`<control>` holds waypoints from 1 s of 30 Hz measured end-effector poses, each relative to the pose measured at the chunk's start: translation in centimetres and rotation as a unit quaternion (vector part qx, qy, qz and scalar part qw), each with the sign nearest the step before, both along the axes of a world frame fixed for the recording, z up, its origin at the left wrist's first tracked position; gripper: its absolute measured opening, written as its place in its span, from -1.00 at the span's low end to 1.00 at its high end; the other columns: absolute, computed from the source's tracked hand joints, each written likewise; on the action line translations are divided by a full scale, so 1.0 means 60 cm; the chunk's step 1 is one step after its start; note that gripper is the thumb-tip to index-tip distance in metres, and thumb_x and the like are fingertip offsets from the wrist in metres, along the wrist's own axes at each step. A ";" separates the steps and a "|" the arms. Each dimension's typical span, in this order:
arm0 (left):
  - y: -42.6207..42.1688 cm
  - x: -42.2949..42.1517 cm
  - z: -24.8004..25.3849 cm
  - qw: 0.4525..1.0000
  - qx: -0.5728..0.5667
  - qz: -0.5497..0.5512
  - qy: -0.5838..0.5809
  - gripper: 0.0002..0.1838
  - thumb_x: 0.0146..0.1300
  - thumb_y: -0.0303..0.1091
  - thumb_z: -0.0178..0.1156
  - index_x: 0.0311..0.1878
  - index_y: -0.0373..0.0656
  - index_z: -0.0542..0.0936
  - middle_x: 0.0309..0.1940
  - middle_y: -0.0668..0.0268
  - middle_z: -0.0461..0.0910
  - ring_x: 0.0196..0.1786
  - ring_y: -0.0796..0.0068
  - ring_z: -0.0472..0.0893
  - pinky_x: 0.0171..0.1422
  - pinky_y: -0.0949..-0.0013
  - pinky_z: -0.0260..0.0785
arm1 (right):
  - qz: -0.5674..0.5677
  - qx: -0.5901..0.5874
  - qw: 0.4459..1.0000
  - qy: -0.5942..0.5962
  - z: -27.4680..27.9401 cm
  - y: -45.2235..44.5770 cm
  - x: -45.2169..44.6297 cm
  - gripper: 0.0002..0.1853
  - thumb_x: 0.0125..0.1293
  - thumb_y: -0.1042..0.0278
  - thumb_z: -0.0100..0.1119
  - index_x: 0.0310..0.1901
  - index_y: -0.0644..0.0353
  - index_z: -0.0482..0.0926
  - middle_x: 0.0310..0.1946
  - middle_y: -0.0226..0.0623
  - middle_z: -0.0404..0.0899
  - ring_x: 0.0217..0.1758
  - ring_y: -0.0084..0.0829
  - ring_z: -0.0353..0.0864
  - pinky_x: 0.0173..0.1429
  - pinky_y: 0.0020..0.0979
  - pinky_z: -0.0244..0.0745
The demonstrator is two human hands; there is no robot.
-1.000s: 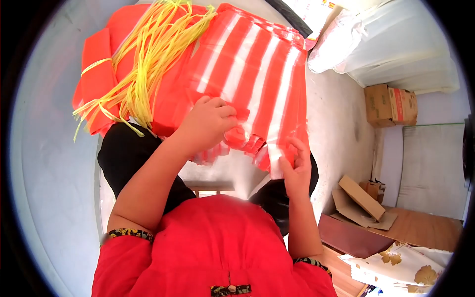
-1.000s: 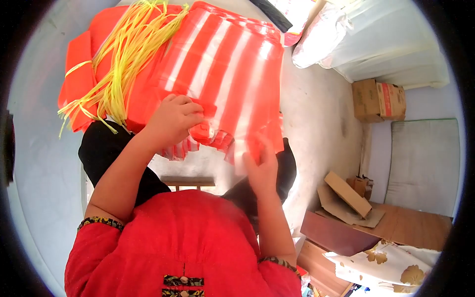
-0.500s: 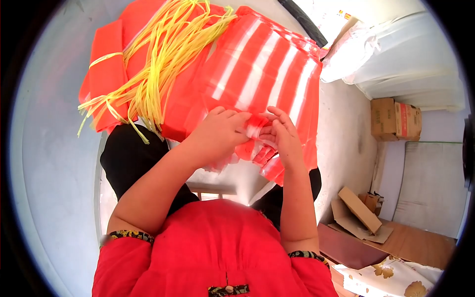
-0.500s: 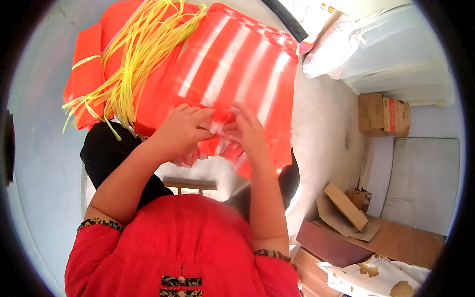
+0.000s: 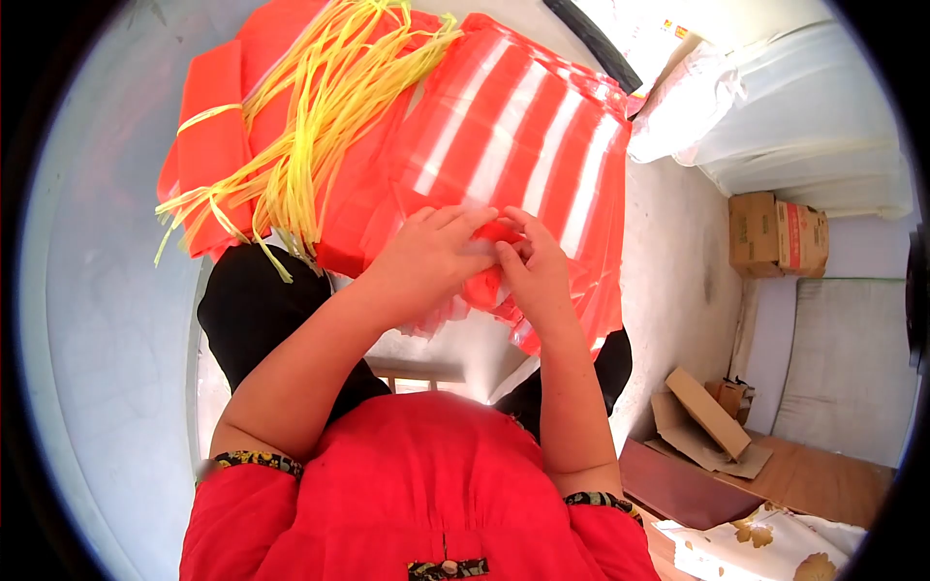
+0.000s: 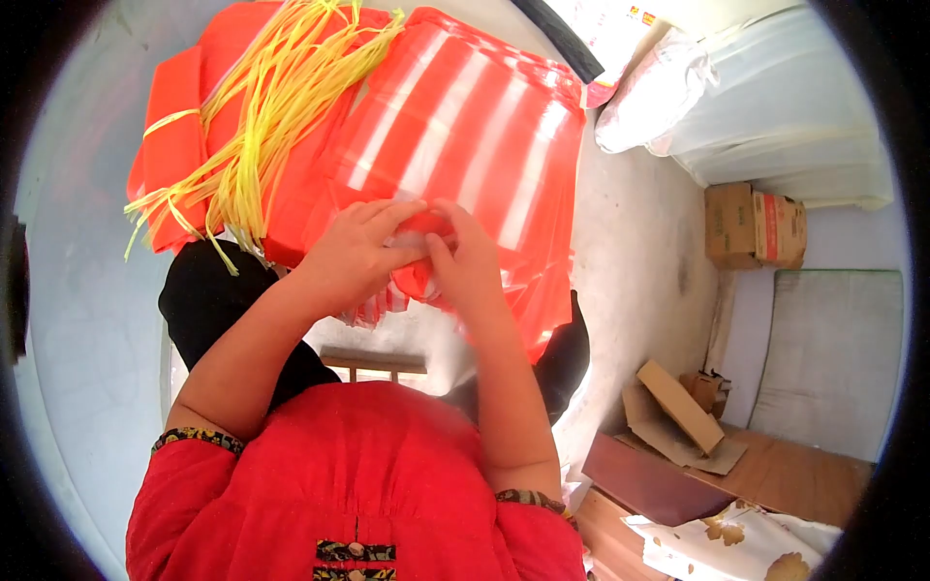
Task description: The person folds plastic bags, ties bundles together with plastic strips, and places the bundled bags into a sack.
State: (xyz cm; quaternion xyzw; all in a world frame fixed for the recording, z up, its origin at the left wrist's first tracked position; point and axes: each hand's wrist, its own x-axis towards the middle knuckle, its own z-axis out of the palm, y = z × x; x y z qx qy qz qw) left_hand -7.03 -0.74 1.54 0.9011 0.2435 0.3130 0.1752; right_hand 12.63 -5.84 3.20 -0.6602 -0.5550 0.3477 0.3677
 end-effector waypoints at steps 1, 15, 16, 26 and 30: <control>0.003 0.003 0.000 1.000 -0.001 0.006 -0.009 -0.61 0.08 -0.51 0.32 0.01 0.01 0.79 0.38 0.13 0.51 0.36 0.03 0.55 0.39 0.02 0.43 | -0.010 -0.013 1.000 0.025 0.003 -0.002 -0.001 -0.54 0.49 0.58 0.17 0.39 0.27 0.49 0.13 -0.23 0.66 -0.11 -0.59 0.68 -0.07 -0.52 0.61; 0.034 0.048 -0.009 0.994 -0.045 0.085 -0.057 -0.89 0.08 -0.42 0.38 -0.35 -0.17 0.64 -0.25 0.27 0.65 -0.10 0.14 0.63 0.04 0.10 0.49 | 0.146 0.289 0.929 -0.181 -0.008 -0.071 -0.008 -0.72 0.24 0.68 0.29 -0.01 0.28 0.66 0.01 -0.08 0.69 0.03 -0.18 0.71 0.09 -0.28 0.64; 0.035 0.049 -0.010 0.994 -0.047 0.089 -0.053 -0.88 0.08 -0.42 0.38 -0.34 -0.16 0.62 -0.26 0.27 0.65 -0.11 0.14 0.63 0.03 0.10 0.49 | 0.132 0.286 0.931 -0.182 -0.015 -0.068 -0.008 -0.72 0.24 0.65 0.32 0.00 0.28 0.66 0.03 -0.07 0.68 0.05 -0.12 0.70 0.11 -0.23 0.64; 0.040 0.047 -0.022 0.994 -0.058 0.085 -0.041 -0.73 0.09 -0.49 0.38 -0.10 -0.18 0.64 -0.10 0.17 0.70 -0.02 0.05 0.66 0.08 0.09 0.49 | 0.107 0.218 0.940 -0.238 -0.017 -0.034 0.011 -0.57 0.18 0.55 0.40 0.13 0.30 0.65 0.15 -0.14 0.66 0.23 -0.05 0.61 0.25 -0.13 0.62; 0.031 0.033 -0.011 0.998 -0.004 0.060 -0.013 -0.61 0.06 -0.54 0.30 0.03 -0.18 0.64 0.08 0.19 0.67 0.10 0.07 0.63 0.21 0.06 0.45 | 0.097 0.187 0.951 -0.225 -0.015 -0.034 0.012 -0.54 0.17 0.52 0.40 0.14 0.30 0.64 0.16 -0.15 0.66 0.25 -0.05 0.59 0.27 -0.14 0.60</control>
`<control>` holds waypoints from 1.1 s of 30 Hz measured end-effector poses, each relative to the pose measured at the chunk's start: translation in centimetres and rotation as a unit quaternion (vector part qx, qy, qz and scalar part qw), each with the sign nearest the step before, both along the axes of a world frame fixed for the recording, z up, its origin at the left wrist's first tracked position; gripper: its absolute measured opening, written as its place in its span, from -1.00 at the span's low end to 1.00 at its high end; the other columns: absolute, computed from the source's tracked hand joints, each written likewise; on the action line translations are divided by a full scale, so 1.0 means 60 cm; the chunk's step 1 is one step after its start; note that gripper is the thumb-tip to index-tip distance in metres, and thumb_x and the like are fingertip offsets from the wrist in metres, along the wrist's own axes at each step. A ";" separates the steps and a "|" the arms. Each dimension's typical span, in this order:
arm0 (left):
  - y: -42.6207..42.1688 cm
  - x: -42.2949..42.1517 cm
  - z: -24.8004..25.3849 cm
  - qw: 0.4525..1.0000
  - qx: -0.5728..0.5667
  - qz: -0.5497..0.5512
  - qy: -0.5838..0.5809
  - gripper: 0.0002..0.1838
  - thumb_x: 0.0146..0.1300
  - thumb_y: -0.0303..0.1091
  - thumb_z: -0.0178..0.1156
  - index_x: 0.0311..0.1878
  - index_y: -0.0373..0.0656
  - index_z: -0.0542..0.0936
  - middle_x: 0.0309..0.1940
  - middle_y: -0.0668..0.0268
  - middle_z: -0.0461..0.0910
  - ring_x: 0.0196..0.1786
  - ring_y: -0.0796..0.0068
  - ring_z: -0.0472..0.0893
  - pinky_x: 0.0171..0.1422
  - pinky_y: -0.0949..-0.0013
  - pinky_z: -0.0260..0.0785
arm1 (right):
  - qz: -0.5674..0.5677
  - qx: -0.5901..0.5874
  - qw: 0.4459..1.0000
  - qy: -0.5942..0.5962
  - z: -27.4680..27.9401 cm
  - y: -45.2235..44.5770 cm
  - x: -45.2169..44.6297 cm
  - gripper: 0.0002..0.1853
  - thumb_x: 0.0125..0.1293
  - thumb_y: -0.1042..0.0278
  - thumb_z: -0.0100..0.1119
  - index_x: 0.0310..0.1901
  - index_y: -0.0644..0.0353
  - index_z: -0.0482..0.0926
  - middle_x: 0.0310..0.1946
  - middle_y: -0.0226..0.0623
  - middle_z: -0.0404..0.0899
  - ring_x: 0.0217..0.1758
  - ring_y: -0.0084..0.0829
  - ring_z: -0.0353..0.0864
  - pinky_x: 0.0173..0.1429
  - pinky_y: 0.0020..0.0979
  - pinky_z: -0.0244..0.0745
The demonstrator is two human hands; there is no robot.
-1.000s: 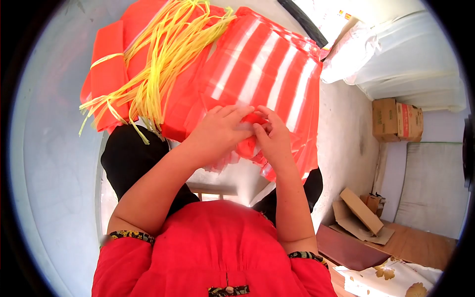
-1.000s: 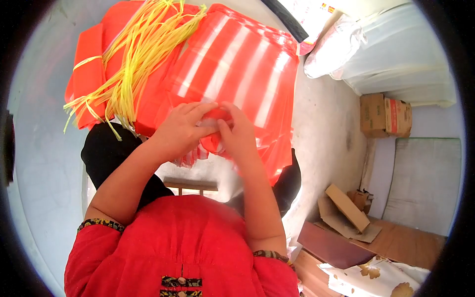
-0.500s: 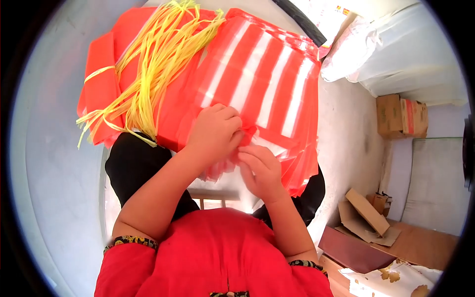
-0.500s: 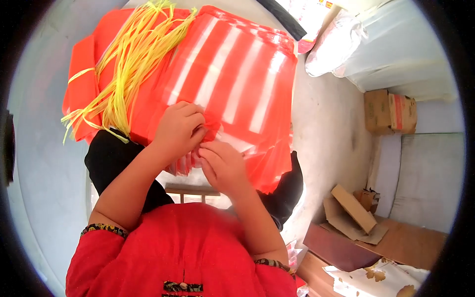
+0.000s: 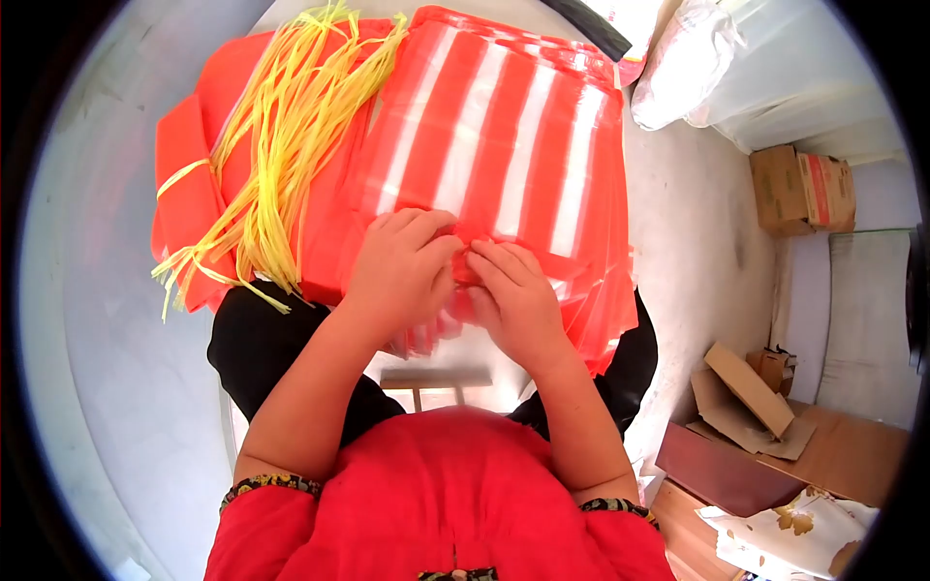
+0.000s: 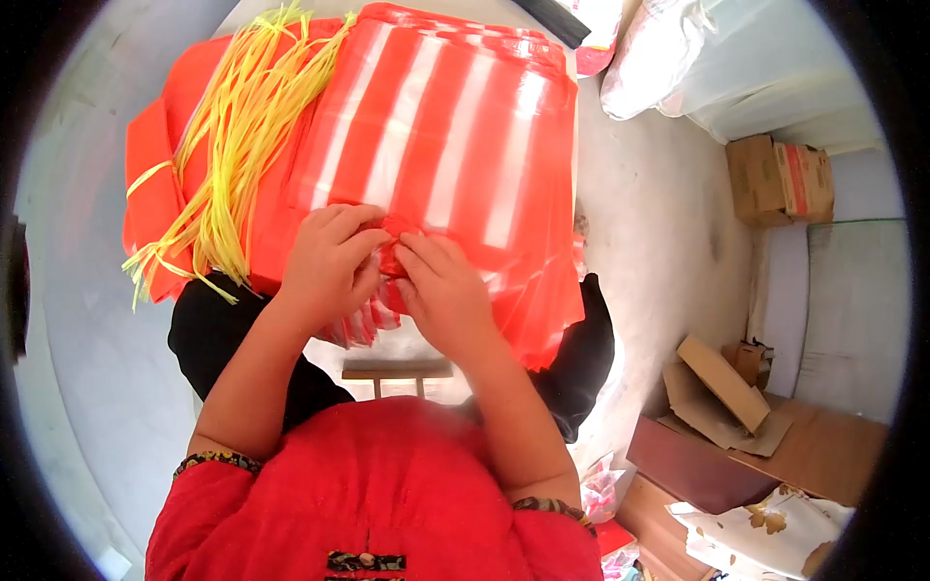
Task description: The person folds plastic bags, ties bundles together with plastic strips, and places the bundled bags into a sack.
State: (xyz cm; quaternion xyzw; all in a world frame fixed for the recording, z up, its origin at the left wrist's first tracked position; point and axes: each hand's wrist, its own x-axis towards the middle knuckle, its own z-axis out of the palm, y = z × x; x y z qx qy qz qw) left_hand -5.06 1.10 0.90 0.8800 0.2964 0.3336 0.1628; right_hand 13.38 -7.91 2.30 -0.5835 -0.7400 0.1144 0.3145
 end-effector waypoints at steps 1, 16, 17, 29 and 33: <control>-0.003 -0.003 0.014 1.000 0.002 -0.001 0.012 -0.60 0.05 -0.55 0.28 0.03 -0.17 0.64 0.11 0.20 0.66 0.13 0.08 0.61 0.24 0.05 0.44 | 0.003 0.004 1.000 -0.010 0.001 0.002 0.003 -0.54 0.16 0.51 0.41 0.14 0.31 0.64 0.17 -0.14 0.66 0.24 -0.05 0.59 0.28 -0.13 0.59; 0.012 -0.022 0.011 0.998 0.058 0.029 0.020 -0.60 0.07 -0.53 0.35 0.04 -0.14 0.70 0.08 0.30 0.69 0.22 0.17 0.59 0.35 0.03 0.39 | -0.017 0.059 0.992 -0.110 0.003 0.017 0.013 -0.56 0.11 0.57 0.31 0.10 0.28 0.65 0.13 -0.17 0.70 0.16 -0.10 0.66 0.25 -0.14 0.60; 0.014 -0.024 0.012 0.998 0.059 0.025 0.016 -0.59 0.06 -0.53 0.36 0.05 -0.13 0.70 0.08 0.30 0.69 0.22 0.17 0.60 0.35 0.02 0.39 | -0.019 0.067 0.990 -0.120 -0.002 0.017 0.014 -0.57 0.11 0.58 0.29 0.09 0.26 0.66 0.12 -0.20 0.71 0.16 -0.12 0.67 0.24 -0.15 0.61; 0.020 -0.080 0.022 0.999 -0.033 0.000 0.029 -0.73 0.11 -0.53 0.35 -0.08 -0.16 0.71 -0.13 0.19 0.74 0.00 0.11 0.71 0.20 0.06 0.51 | -0.028 -0.095 0.987 -0.130 0.100 -0.012 0.015 -0.69 0.26 0.48 0.21 0.05 0.11 0.69 -0.05 -0.22 0.74 -0.02 -0.13 0.74 0.01 -0.19 0.65; -0.001 -0.104 0.049 0.983 -0.178 0.011 0.043 -0.80 0.27 -0.40 0.39 -0.06 -0.17 0.68 -0.32 0.16 0.71 -0.22 0.11 0.71 -0.09 0.17 0.53 | 0.018 -0.218 0.971 -0.092 0.101 -0.013 0.048 -0.79 0.48 0.46 0.20 0.08 0.17 0.68 -0.28 -0.13 0.70 -0.23 -0.22 0.72 -0.13 -0.24 0.59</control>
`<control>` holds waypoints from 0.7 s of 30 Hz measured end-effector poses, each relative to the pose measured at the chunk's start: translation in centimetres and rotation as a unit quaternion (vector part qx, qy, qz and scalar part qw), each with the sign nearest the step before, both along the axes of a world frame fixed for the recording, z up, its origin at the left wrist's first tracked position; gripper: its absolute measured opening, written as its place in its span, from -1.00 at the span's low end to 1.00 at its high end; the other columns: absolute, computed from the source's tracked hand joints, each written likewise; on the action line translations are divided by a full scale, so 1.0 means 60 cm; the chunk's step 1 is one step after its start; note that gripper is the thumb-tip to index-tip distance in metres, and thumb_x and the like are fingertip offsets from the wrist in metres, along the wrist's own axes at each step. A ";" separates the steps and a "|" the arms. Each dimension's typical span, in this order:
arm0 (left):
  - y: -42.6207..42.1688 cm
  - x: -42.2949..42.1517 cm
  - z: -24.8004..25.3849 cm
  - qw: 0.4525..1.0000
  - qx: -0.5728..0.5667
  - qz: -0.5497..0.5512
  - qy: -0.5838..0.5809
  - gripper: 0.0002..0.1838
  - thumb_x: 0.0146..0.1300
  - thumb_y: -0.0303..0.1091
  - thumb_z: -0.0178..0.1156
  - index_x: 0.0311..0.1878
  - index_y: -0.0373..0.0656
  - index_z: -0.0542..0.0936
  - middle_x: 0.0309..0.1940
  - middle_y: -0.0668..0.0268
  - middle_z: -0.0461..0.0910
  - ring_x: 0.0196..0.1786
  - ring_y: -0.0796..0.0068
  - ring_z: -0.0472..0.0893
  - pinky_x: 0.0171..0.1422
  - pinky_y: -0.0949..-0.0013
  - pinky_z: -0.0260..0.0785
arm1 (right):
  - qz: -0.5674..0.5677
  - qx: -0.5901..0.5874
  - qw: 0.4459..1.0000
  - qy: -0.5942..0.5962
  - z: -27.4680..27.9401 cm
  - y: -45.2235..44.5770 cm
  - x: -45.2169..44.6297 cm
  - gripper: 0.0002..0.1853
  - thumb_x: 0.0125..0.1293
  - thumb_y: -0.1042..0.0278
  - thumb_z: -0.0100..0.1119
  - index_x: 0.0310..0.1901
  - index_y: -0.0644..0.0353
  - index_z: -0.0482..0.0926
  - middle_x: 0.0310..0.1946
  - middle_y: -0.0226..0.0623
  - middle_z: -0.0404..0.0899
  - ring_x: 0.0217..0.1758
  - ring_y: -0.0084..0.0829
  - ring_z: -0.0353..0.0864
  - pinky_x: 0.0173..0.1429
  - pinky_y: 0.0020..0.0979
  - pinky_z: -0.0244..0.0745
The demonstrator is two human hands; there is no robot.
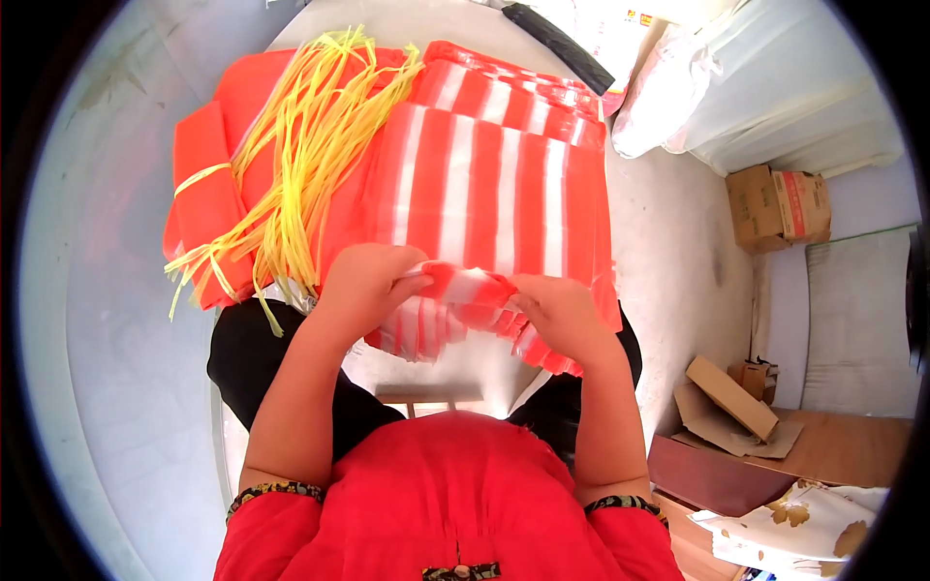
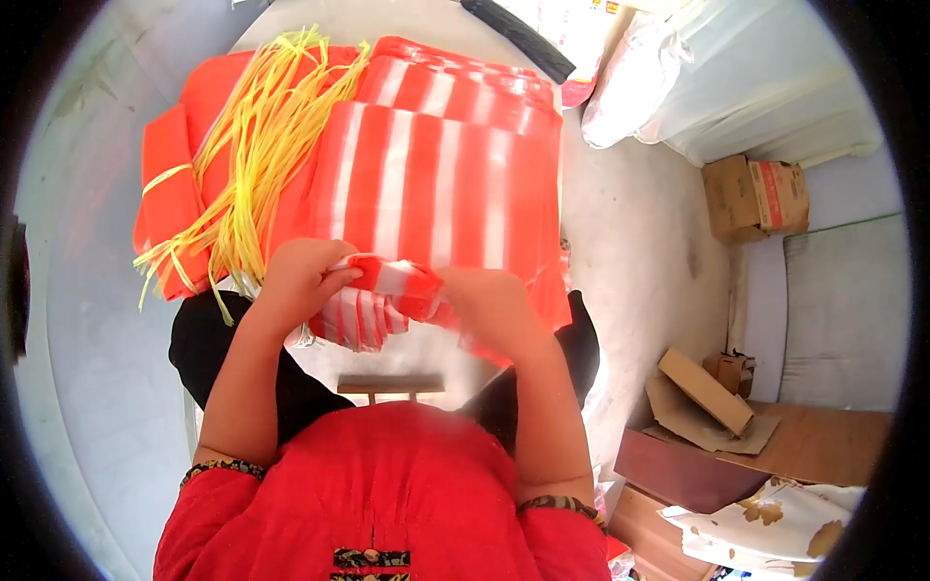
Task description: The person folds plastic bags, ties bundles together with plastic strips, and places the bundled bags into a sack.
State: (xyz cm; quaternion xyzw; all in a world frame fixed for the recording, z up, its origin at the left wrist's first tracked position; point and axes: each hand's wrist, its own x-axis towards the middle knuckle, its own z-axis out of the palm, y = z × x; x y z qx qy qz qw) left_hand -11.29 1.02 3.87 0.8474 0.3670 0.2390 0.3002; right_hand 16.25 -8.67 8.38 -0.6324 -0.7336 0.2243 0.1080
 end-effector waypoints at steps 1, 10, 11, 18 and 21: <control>-0.003 -0.002 0.011 0.999 -0.045 0.019 -0.007 -0.79 0.29 -0.39 0.40 -0.03 -0.20 0.68 -0.30 0.14 0.71 -0.23 0.13 0.71 -0.08 0.19 0.53 | -0.022 -0.036 0.999 0.029 0.001 0.007 0.006 -0.81 0.50 0.44 0.20 0.06 0.19 0.68 -0.31 -0.14 0.68 -0.25 -0.24 0.69 -0.13 -0.25 0.57; 0.001 -0.002 -0.027 0.964 -0.194 0.144 -0.111 -0.74 0.43 -0.41 0.32 0.12 -0.22 0.59 -0.25 0.16 0.75 -0.16 0.43 0.72 -0.04 0.35 0.51 | -0.044 -0.093 0.990 0.094 -0.017 0.120 0.036 -0.81 0.53 0.36 0.21 -0.06 0.33 0.64 -0.41 -0.20 0.56 -0.28 -0.39 0.56 -0.11 -0.35 0.50; 0.001 0.001 -0.030 0.963 -0.186 0.156 -0.117 -0.74 0.44 -0.41 0.31 0.13 -0.21 0.58 -0.24 0.16 0.75 -0.16 0.44 0.72 -0.04 0.34 0.51 | -0.048 -0.101 0.990 0.088 -0.021 0.130 0.037 -0.81 0.53 0.36 0.22 -0.05 0.33 0.66 -0.40 -0.23 0.57 -0.28 -0.42 0.56 -0.10 -0.36 0.50; 0.008 0.012 -0.029 0.956 -0.196 0.205 -0.072 -0.80 0.46 -0.41 0.29 0.06 -0.19 0.53 -0.27 0.16 0.75 -0.19 0.43 0.71 -0.06 0.33 0.50 | -0.158 -0.061 0.960 0.223 -0.051 0.107 0.058 -0.68 0.48 0.46 0.26 0.22 0.24 0.60 -0.21 -0.46 0.63 -0.11 -0.60 0.56 0.01 -0.46 0.52; 0.006 0.018 -0.036 0.954 -0.181 0.227 -0.081 -0.82 0.46 -0.40 0.28 0.00 -0.17 0.49 -0.29 0.17 0.74 -0.23 0.42 0.69 -0.08 0.32 0.49 | -0.226 -0.007 0.931 0.287 -0.079 0.056 0.090 -0.55 0.46 0.50 0.26 0.35 0.19 0.48 -0.01 -0.36 0.59 0.00 -0.55 0.58 0.06 -0.45 0.53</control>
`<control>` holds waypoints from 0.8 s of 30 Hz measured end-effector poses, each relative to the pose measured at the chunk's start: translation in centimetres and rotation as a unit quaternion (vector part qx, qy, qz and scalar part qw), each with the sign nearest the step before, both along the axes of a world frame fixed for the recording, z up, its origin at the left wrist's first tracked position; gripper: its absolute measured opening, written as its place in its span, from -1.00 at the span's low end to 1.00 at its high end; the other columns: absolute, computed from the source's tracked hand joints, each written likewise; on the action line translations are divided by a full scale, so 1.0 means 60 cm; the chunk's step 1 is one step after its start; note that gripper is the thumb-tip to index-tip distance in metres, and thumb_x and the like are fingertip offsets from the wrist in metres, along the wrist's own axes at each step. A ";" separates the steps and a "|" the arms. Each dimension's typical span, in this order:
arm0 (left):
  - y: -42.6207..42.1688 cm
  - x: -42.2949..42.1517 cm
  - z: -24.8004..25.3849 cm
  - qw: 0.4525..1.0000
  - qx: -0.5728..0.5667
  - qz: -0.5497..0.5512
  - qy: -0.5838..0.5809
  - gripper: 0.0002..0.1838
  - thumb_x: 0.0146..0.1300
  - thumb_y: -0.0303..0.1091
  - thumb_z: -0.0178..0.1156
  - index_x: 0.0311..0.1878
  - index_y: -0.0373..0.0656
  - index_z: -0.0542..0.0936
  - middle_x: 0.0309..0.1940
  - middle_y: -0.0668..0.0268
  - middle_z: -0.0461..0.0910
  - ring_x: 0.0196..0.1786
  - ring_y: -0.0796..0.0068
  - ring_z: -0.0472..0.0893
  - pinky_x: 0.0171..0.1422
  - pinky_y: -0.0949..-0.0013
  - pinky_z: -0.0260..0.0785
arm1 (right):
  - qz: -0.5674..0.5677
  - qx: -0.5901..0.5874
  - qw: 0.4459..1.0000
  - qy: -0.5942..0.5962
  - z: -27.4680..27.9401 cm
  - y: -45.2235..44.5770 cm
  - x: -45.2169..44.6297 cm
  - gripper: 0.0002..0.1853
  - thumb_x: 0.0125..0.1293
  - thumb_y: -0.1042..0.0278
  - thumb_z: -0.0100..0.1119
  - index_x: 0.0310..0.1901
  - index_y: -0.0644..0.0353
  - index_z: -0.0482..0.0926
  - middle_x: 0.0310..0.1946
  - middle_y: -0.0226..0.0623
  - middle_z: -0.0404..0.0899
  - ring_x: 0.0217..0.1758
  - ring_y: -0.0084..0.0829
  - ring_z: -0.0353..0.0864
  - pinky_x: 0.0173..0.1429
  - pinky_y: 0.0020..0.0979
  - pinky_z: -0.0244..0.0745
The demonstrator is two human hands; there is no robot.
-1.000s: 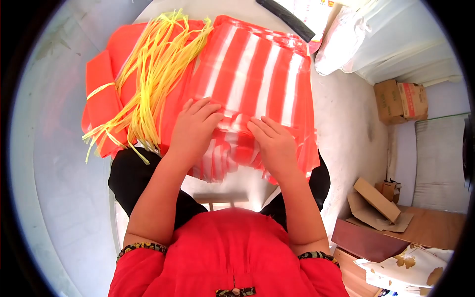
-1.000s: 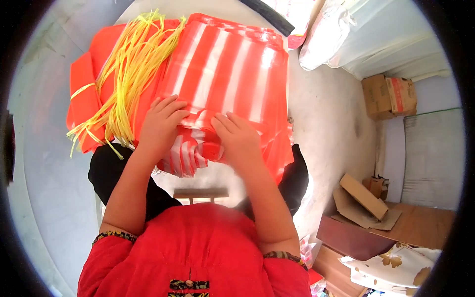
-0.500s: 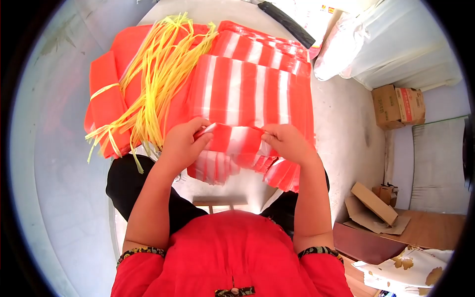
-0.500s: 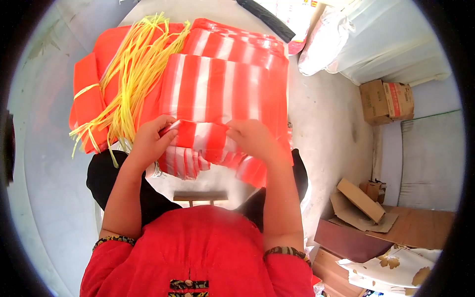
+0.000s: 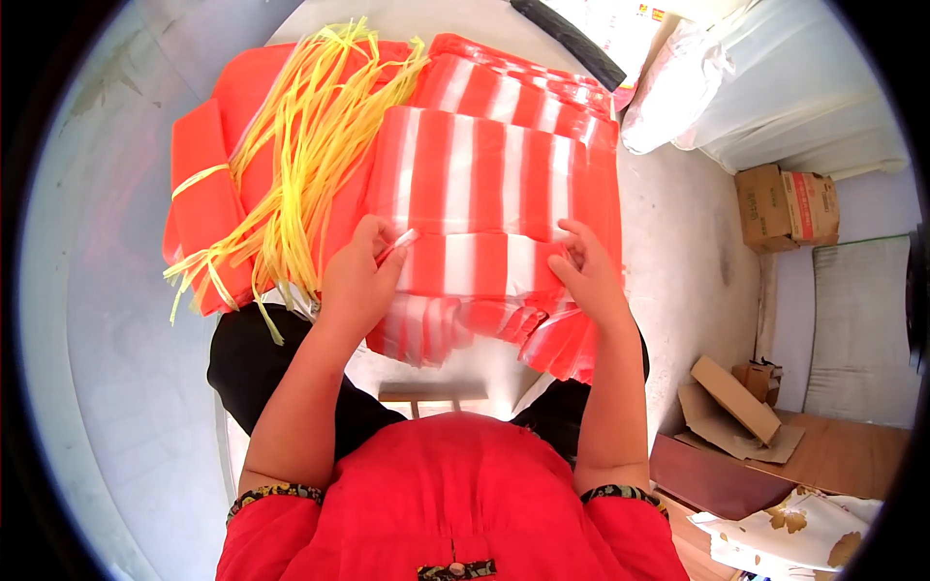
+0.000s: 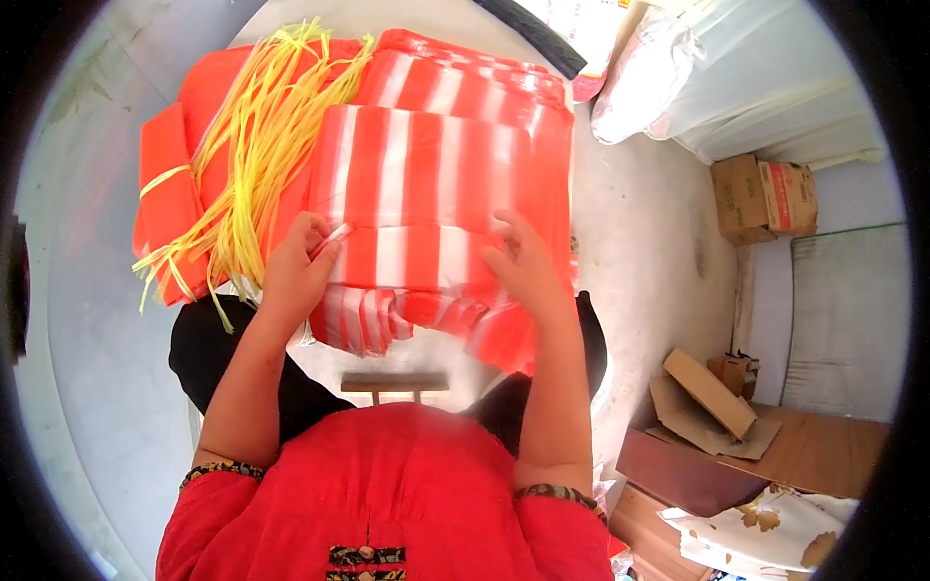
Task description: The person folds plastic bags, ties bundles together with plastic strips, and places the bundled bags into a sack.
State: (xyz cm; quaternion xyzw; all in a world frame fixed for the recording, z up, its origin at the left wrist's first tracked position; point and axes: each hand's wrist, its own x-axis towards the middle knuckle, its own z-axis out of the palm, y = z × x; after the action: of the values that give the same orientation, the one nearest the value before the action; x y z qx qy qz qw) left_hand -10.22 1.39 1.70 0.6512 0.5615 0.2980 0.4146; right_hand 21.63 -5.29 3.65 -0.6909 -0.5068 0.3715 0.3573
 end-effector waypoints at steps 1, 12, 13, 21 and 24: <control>0.000 0.001 -0.004 1.000 0.002 0.007 -0.004 -0.82 0.46 -0.40 0.28 -0.02 -0.17 0.48 -0.29 0.17 0.74 -0.23 0.42 0.68 -0.08 0.32 0.49 | -0.002 0.002 1.000 0.001 0.003 -0.017 0.005 -0.53 0.45 0.51 0.26 0.36 0.19 0.46 0.06 -0.34 0.57 0.04 -0.54 0.58 0.08 -0.44 0.53; 0.011 -0.005 -0.032 0.999 0.031 0.020 -0.024 -0.75 0.44 -0.28 0.29 -0.03 -0.16 0.44 -0.31 0.07 0.69 -0.24 0.06 0.71 -0.09 0.11 0.50 | 0.022 0.041 0.985 -0.164 0.009 -0.061 0.001 -0.81 0.42 0.46 0.24 0.03 0.18 0.69 0.21 -0.20 0.54 0.10 -0.25 0.64 0.11 -0.34 0.56; 0.012 -0.010 -0.031 0.999 0.014 0.017 -0.029 -0.76 0.44 -0.30 0.28 -0.03 -0.17 0.45 -0.32 0.09 0.67 -0.26 0.12 0.70 -0.10 0.15 0.50 | 0.024 0.041 0.985 -0.168 0.005 -0.060 0.004 -0.81 0.42 0.50 0.23 0.03 0.20 0.69 0.21 -0.24 0.52 0.06 -0.30 0.64 0.08 -0.35 0.56; -0.004 -0.049 -0.024 0.991 -0.043 -0.097 -0.077 -0.77 0.37 -0.51 0.27 0.07 -0.19 0.60 -0.19 0.27 0.67 -0.09 0.49 0.63 0.05 0.41 0.48 | 0.034 0.032 0.981 -0.188 -0.009 -0.068 0.006 -0.69 0.38 0.56 0.31 0.14 0.21 0.70 0.29 -0.31 0.44 0.00 -0.40 0.64 0.04 -0.38 0.60; -0.020 -0.048 0.018 0.992 -0.002 -0.108 -0.058 -0.65 0.30 -0.56 0.29 0.15 -0.22 0.65 -0.11 0.16 0.70 0.02 0.29 0.70 0.16 0.32 0.53 | 0.053 -0.022 0.974 -0.218 0.037 -0.071 -0.013 -0.55 0.30 0.43 0.40 0.24 0.12 0.68 0.39 -0.18 0.40 -0.02 -0.26 0.72 0.09 -0.29 0.66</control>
State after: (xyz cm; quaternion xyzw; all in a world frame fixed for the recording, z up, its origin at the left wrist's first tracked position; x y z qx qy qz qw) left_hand -13.09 0.20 2.75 0.6889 0.4633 0.2876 0.4775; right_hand 20.82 -9.54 5.89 -0.7354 -0.5998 0.2417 0.2027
